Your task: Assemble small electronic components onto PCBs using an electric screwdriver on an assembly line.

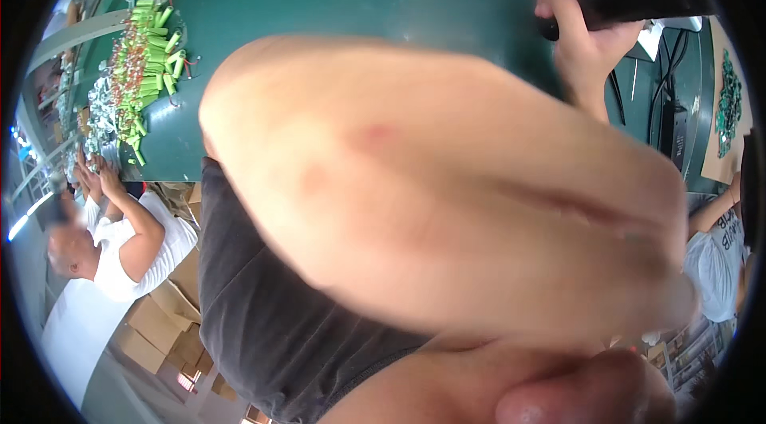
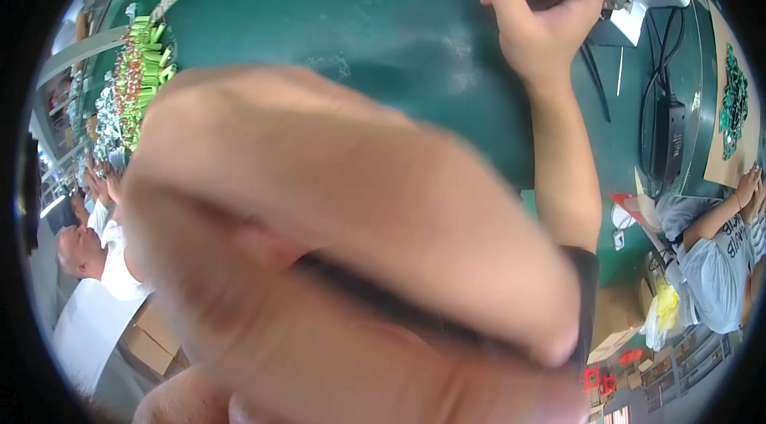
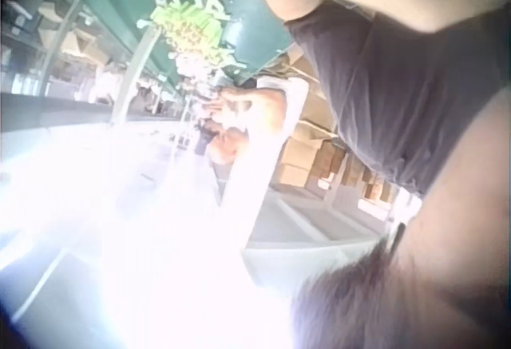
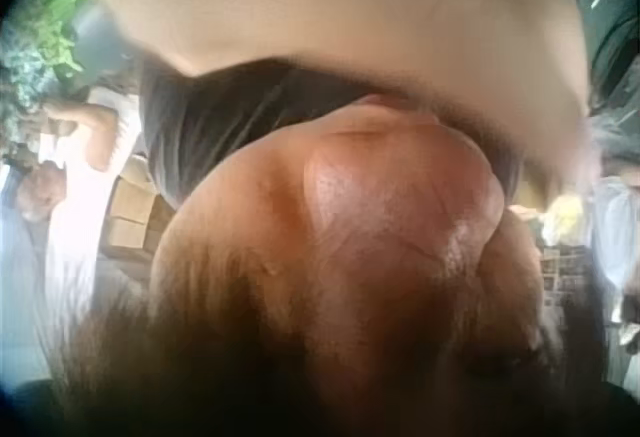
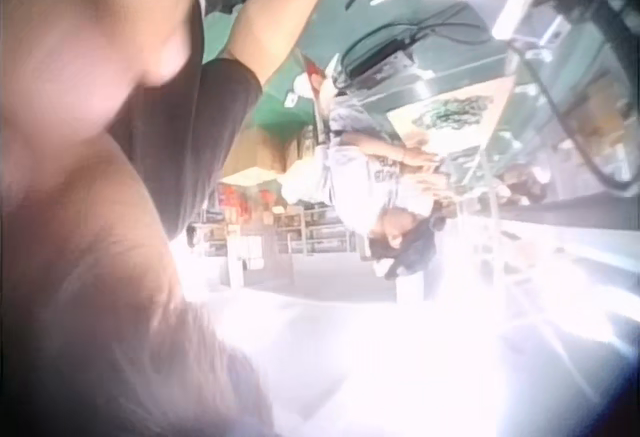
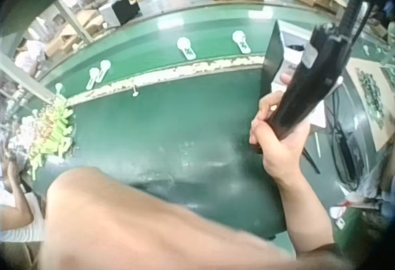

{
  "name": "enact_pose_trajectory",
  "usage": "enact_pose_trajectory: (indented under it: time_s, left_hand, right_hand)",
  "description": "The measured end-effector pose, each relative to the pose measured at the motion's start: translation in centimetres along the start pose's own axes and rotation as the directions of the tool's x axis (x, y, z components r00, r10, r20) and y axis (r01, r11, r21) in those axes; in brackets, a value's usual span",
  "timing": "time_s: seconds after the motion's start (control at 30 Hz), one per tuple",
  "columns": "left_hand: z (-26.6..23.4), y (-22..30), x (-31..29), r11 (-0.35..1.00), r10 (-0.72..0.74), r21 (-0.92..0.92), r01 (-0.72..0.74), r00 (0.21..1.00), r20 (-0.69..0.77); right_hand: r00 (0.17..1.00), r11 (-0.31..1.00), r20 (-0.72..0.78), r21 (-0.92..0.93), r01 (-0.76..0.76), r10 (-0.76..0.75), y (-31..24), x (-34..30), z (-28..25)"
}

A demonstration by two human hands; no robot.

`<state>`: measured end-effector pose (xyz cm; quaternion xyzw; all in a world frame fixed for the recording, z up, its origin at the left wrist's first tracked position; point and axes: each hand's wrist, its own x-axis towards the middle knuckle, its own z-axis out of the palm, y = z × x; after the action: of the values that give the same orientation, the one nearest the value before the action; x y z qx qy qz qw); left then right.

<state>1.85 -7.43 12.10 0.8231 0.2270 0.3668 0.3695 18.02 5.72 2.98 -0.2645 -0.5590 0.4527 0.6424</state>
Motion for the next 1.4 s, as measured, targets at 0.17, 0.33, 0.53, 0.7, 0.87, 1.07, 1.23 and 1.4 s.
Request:
enact_pose_trajectory:
  time_s: [0.17, 0.33, 0.53, 0.7, 0.87, 1.07, 1.23, 1.4]
  left_hand:
    - [-4.8, -2.1, 2.9, 0.978, 0.181, -0.129, -0.162, 0.972, 0.152]
    - [-9.2, -2.0, 2.2, 0.996, 0.081, -0.002, -0.085, 0.944, 0.319]
    - [-20.1, -5.6, 0.6, 0.415, -0.668, 0.55, 0.725, 0.653, -0.357]
    - [-33.6, -18.3, -15.4, -0.092, -0.358, 0.275, 0.957, 0.226, -0.906]
    - [-31.1, -23.6, -19.7, -0.141, -0.004, 0.023, 0.99, 0.023, -1.0]
    - [-30.1, -24.7, -19.6, -0.084, 0.078, 0.03, 0.996, 0.037, -0.996]
    - [-30.0, -24.1, -19.4, 0.064, 0.078, -0.008, 0.998, -0.013, -0.997]
    - [-30.1, -23.5, -20.1, 0.092, 0.102, -0.025, 0.995, -0.035, -0.994]
  right_hand:
    - [0.998, 0.999, 0.058, 0.011, -0.033, 0.033, 0.5, 0.1, -0.5]
    - [0.996, 0.998, 0.073, 0.028, -0.061, 0.059, 0.3, -0.1, 0.6]
    - [0.996, 0.998, 0.054, -0.024, -0.065, 0.066, -0.3, -0.1, -0.8]
    - [0.995, 0.998, 0.083, 0.026, -0.064, 0.062, -0.4, -0.2, 0.8]
    - [0.994, 0.998, 0.093, 0.027, -0.053, 0.05, -0.7, 0.0, 0.5]
    - [0.995, 0.998, 0.082, 0.01, -0.063, 0.062, -0.8, -0.1, 0.4]
    - [0.996, 0.998, 0.074, 0.006, -0.058, 0.057, -0.6, -0.2, 0.4]
    - [0.994, 0.998, 0.093, 0.025, -0.063, 0.061, -0.7, -0.2, 0.5]
